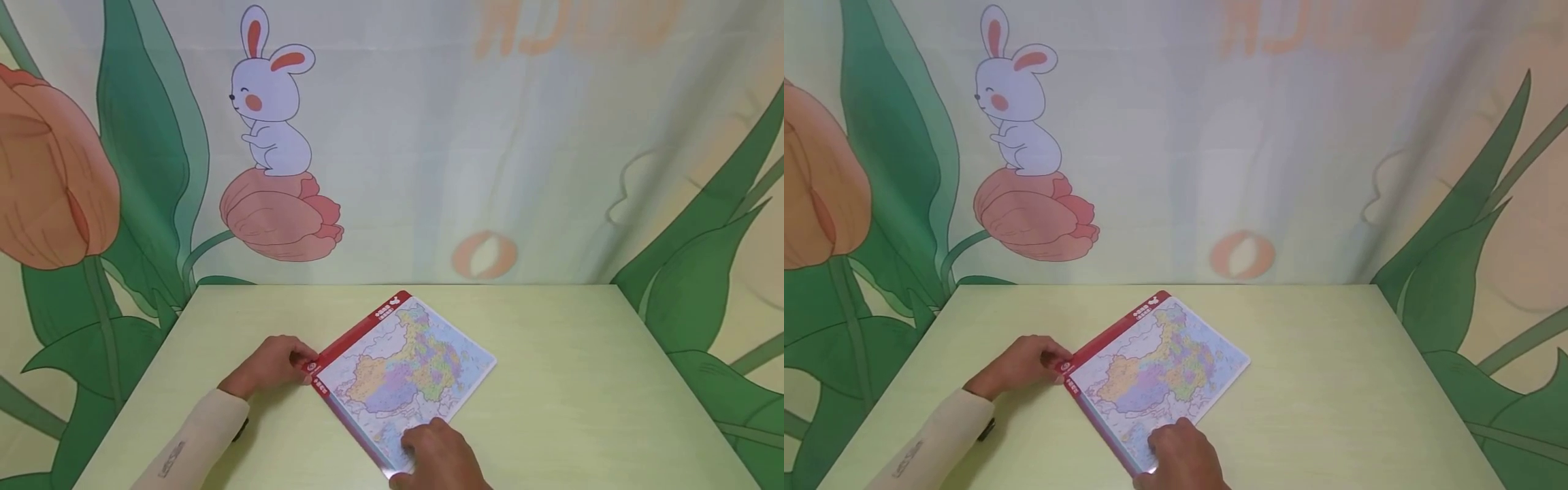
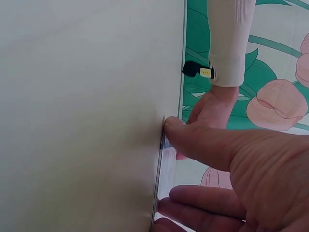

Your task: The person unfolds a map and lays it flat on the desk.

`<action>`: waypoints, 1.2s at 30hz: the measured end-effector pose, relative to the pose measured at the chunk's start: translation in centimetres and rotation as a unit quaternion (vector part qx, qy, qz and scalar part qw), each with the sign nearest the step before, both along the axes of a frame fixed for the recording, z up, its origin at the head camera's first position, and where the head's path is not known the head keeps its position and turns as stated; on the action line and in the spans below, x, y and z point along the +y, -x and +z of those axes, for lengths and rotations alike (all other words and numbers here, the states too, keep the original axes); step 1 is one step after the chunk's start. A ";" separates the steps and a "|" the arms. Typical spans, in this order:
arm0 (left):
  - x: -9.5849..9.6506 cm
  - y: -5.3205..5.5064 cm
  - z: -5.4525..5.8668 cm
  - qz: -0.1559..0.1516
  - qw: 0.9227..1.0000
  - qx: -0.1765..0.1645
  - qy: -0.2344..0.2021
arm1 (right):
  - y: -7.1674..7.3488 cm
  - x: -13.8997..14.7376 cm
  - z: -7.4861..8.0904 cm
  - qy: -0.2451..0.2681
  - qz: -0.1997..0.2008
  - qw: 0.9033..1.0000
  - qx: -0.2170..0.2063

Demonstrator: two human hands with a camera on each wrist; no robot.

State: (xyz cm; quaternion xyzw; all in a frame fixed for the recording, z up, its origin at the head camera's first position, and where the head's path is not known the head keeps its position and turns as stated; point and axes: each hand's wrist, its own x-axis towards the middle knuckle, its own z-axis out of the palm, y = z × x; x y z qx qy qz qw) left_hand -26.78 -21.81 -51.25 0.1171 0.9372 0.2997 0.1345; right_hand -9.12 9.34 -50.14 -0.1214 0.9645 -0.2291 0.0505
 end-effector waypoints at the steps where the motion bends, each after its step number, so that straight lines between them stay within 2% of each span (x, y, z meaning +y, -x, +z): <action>1: 0.0 -0.1 -0.1 0.003 1.000 -0.001 0.003 | 0.0 0.1 0.0 0.002 0.000 1.000 0.002; 6: 0.2 -1.2 -0.1 0.009 1.000 0.007 0.015 | 0.0 1.0 0.1 0.013 0.001 1.000 0.004; 14: 0.7 -3.2 0.4 0.011 0.999 0.024 0.018 | 0.4 2.5 0.0 0.021 0.014 0.999 -0.023; 22: 0.4 -4.3 0.2 0.011 1.000 0.022 0.012 | 0.6 4.3 -0.2 0.040 0.049 0.998 -0.002; 30: 0.6 -6.0 0.6 -0.012 1.000 0.015 -0.006 | 0.7 6.1 0.0 0.073 0.069 0.995 0.000; 36: 1.2 -7.7 0.8 0.009 1.000 0.005 0.004 | 0.8 7.1 0.1 0.092 0.068 0.993 -0.021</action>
